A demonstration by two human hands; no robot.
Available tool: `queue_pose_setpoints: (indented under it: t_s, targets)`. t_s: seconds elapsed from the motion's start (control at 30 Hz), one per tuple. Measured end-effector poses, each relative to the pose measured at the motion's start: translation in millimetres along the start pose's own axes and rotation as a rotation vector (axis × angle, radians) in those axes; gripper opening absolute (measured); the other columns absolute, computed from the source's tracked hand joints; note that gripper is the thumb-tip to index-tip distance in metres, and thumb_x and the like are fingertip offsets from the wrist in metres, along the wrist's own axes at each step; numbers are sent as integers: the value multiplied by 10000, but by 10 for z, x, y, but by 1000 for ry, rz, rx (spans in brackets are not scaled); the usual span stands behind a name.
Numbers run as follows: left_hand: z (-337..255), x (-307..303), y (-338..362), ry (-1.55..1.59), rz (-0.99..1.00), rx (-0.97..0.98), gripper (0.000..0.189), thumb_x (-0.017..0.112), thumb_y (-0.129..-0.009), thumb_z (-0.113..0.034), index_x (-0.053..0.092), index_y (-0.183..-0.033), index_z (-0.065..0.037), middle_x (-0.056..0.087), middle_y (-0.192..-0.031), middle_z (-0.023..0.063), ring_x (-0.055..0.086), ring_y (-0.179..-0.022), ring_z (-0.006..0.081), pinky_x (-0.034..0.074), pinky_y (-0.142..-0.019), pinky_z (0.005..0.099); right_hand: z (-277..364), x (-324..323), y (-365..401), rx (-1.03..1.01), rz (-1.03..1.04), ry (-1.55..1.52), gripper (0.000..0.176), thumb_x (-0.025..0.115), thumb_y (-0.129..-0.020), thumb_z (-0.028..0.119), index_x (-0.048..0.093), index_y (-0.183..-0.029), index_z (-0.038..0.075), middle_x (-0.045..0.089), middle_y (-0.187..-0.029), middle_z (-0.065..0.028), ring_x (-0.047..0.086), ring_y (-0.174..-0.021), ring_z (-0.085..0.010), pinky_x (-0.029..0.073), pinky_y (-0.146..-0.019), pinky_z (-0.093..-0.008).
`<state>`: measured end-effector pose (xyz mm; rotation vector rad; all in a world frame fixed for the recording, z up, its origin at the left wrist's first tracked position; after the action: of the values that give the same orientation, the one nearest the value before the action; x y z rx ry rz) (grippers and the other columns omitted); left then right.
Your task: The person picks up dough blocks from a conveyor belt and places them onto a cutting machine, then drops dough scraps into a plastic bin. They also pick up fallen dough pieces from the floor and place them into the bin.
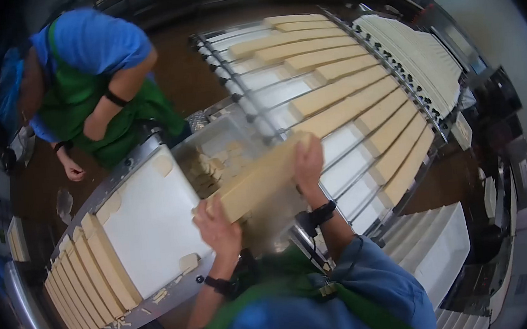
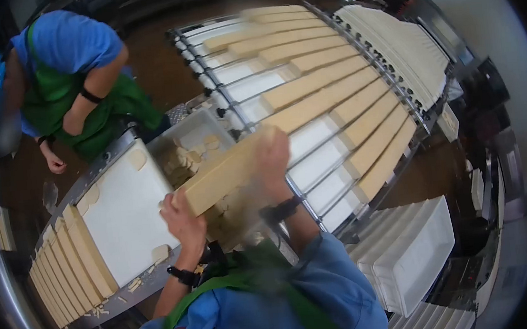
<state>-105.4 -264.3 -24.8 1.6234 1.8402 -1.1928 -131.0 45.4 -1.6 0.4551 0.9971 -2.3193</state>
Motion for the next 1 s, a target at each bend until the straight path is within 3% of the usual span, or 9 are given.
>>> queue_pose_setpoints:
  t_s: [0.17,0.23,0.4,0.5,0.57,0.7,0.77,0.9,1.0]
  targets:
    - [-1359,596,-180,66,233,176,798,846,-755,-136,534,-1489,-155,468,-1415,193,488,-1198,450,492,-969,532,-1485,-776,-682,116,-169,202,436,562,-1048,282,593,-1350,-31,659,-1266,-265,608,-1181,-464,484,-1005,-525]
    - [-1684,872,-210,133,392,205,814,873,-795,-273,508,-1511,-145,464,-1412,206,533,-1114,457,513,-930,529,-1987,-761,-906,212,75,214,453,549,-1052,313,601,-1345,-28,660,-1283,-274,610,-1212,-459,487,-1026,-503]
    - [-2050,1313,-539,199,515,171,709,740,-882,-274,475,-1519,-111,485,-1282,205,573,-1139,455,547,-869,569,-2452,-536,-1219,351,537,696,517,618,-1005,379,612,-1338,-16,659,-1304,-280,611,-1242,-455,434,-1055,-602]
    - [-2107,1697,-634,311,502,134,659,740,-919,-256,482,-1508,-110,488,-1310,199,612,-1144,419,530,-913,545,-2466,-633,-1236,295,381,882,577,665,-974,390,591,-1357,-36,619,-1353,-299,531,-1339,-465,368,-1103,-636]
    - [-2159,1804,-656,370,481,84,631,755,-935,-254,502,-1496,-115,488,-1364,198,622,-1150,406,511,-950,529,-2166,-717,-1151,74,189,820,619,666,-980,398,565,-1384,-61,555,-1401,-328,432,-1417,-474,291,-1167,-649]
    - [-2073,1811,-643,438,392,-36,592,717,-917,-144,520,-1475,-120,550,-1305,177,620,-1160,395,507,-987,496,-1747,-506,-632,-16,296,577,657,655,-989,379,508,-1475,-38,444,-1519,-330,350,-1479,-483,213,-1207,-683]
    - [-1922,1791,-624,505,386,-109,588,698,-904,-97,531,-1467,-126,574,-1274,171,618,-1164,396,508,-992,486,-1370,-336,-273,-19,541,74,710,647,-991,353,428,-1572,9,357,-1603,-317,276,-1527,-494,141,-1234,-693]
    - [-1779,1828,-615,564,360,-71,600,629,-842,-4,573,-1427,-124,610,-1225,172,621,-1162,387,514,-990,464,-961,-281,35,-169,587,285,746,642,-998,308,341,-1645,91,334,-1627,-289,261,-1551,-481,142,-1224,-723]
    - [-1610,1744,-600,721,371,-71,539,581,-851,36,605,-1375,-90,604,-1266,208,608,-1193,416,515,-1011,471,-783,-328,-9,-236,496,324,713,684,-926,203,450,-1599,174,379,-1614,-247,269,-1555,-446,122,-1192,-785]
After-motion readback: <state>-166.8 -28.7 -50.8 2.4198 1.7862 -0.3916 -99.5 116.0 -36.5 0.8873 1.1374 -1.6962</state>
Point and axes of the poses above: each hand's wrist, its own y-axis away from the middle knuckle, its own x-axis out of the palm, z = x × y, the point moved 7 cm from there along -y, towards the middle knuckle
